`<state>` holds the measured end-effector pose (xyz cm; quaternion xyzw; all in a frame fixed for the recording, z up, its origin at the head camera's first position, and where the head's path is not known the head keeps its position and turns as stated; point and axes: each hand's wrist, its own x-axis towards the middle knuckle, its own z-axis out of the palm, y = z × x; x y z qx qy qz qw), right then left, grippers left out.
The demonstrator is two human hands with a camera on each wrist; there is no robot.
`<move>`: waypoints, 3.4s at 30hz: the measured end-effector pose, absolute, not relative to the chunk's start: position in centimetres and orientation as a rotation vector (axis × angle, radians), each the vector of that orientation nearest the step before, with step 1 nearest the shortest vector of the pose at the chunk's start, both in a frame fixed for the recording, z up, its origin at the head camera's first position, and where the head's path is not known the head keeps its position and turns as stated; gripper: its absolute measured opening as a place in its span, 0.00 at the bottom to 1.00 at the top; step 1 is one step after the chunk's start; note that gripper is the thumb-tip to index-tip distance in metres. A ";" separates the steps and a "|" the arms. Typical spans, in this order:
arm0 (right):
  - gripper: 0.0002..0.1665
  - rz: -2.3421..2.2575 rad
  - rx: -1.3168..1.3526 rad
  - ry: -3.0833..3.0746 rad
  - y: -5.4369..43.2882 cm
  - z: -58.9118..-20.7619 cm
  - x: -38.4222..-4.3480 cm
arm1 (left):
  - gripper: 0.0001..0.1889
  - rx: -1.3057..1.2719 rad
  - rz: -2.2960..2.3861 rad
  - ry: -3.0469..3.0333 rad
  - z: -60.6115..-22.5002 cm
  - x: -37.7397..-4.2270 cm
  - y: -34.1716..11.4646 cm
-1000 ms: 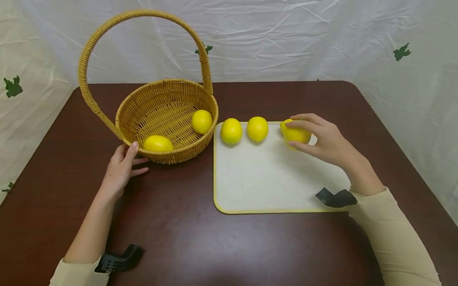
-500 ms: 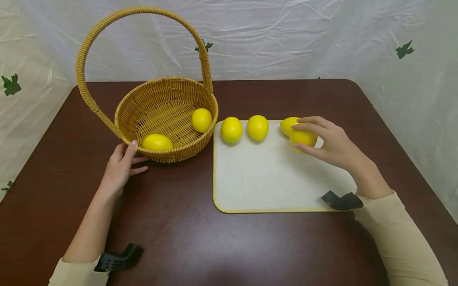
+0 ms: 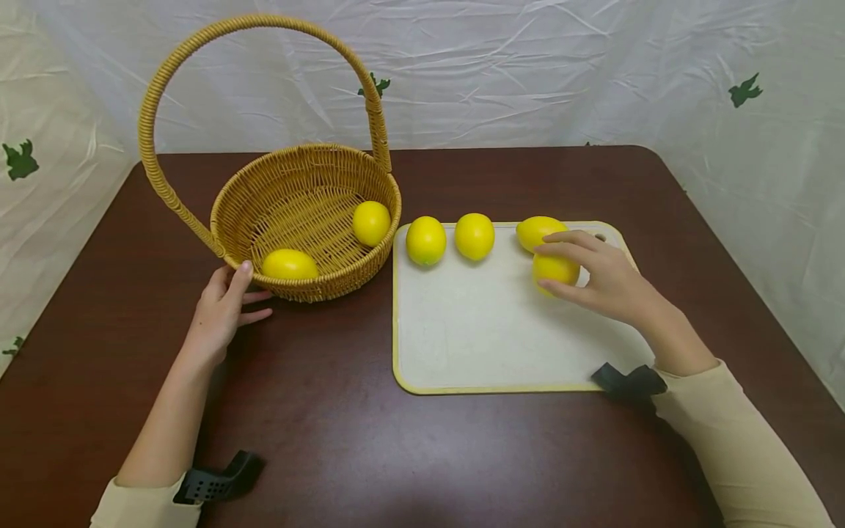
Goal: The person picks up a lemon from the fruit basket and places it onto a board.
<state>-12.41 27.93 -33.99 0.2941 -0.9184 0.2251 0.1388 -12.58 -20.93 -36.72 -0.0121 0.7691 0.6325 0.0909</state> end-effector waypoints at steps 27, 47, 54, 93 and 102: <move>0.23 0.708 0.977 -2.730 27.8 -35.0 -12.7 | 0.38 -0.035 1.871 2.289 -36.8 -12.4 -21.0; 0.20 0.713 1.019 -2.868 27.9 -35.1 -12.5 | 0.38 -0.037 1.870 2.300 -36.6 -12.6 -21.0; 0.21 0.689 1.019 -2.855 27.9 -35.1 -12.5 | 0.39 -0.036 1.873 2.296 -36.7 -12.6 -21.0; 0.23 0.710 0.990 -2.818 27.9 -34.7 -12.5 | 0.39 -0.035 1.883 2.285 -36.5 -12.5 -20.8; 0.23 0.710 1.015 -2.790 27.8 -34.4 -12.5 | 0.39 -0.033 1.889 2.283 -36.6 -12.4 -20.8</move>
